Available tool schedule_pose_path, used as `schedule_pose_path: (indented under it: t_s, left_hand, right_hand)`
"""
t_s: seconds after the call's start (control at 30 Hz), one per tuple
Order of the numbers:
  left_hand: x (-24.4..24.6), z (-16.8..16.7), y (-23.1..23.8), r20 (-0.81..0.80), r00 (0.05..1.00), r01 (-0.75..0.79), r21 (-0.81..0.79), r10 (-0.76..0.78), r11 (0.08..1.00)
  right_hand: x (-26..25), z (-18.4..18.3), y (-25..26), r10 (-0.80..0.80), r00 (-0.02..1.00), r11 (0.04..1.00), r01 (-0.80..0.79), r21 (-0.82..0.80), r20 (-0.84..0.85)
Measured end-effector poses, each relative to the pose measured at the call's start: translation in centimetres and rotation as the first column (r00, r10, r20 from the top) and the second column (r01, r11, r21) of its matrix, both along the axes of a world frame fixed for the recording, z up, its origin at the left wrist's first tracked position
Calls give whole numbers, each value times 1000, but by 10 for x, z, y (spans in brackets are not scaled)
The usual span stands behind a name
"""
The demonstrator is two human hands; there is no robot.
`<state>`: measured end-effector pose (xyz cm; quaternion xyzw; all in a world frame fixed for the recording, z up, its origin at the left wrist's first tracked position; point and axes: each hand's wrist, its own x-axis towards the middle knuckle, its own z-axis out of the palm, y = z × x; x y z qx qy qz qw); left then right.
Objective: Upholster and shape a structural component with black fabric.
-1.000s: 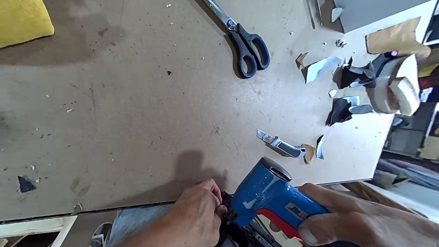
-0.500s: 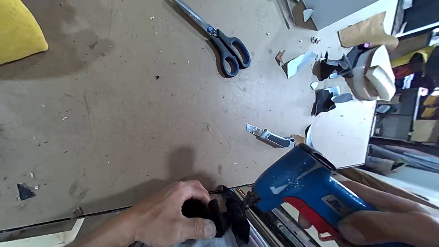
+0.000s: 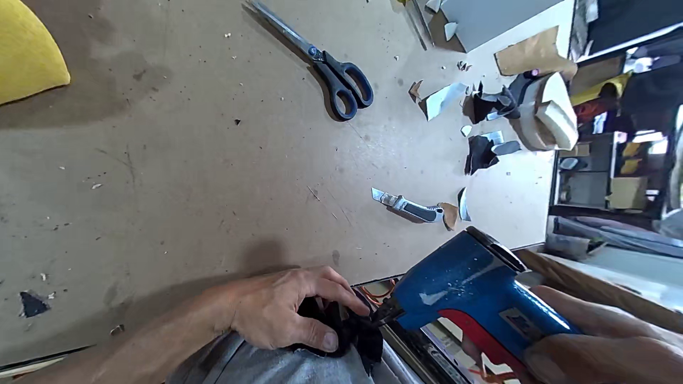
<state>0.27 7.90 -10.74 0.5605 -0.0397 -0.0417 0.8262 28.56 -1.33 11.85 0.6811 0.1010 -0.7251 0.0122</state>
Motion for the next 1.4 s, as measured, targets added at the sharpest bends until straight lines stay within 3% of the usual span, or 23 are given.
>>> schedule_pose_path:
  t_s: [0.13,0.23,0.43,0.6,0.93,1.0,1.07,1.13,1.23,1.3,1.4]
  left_hand:
    - [6,-4,-16,-50,987,-160,-144,155,977]
    - [4,-4,-30,-179,947,-308,-261,268,915]
    - [4,14,-30,-529,819,-377,-203,223,904]
    - [5,20,-25,-609,779,-307,-166,148,937]
    - [3,18,-26,-542,832,-192,-79,120,978]
    - [-3,13,-28,-444,870,-238,0,214,971]
    - [-9,13,-30,-326,900,-285,69,291,956]
    - [-12,23,-27,-293,932,-181,138,215,974]
    - [-4,45,-26,-395,913,14,280,102,960]
    - [4,59,-34,-442,889,76,399,119,914]
    - [10,64,-48,-430,852,25,605,300,796]
  right_hand:
    - [-2,-6,0,33,999,999,-33,1,-39]
    - [-9,-7,3,34,999,999,-34,-1,-41]
    - [-27,-2,22,53,998,999,-53,-13,19]
    - [-33,-6,42,71,997,994,-68,-91,33]
    - [-40,-24,60,192,976,938,-214,-272,-105]
    - [-34,-19,57,256,965,942,-261,-210,-52]
    - [-14,-2,45,286,949,957,-276,-94,132]
    - [14,8,22,230,856,956,-287,57,463]
    - [66,-18,-17,210,447,866,-498,47,869]
    - [91,-49,-31,210,248,817,-577,-30,946]
    - [124,-111,-40,117,121,816,-578,-26,986]
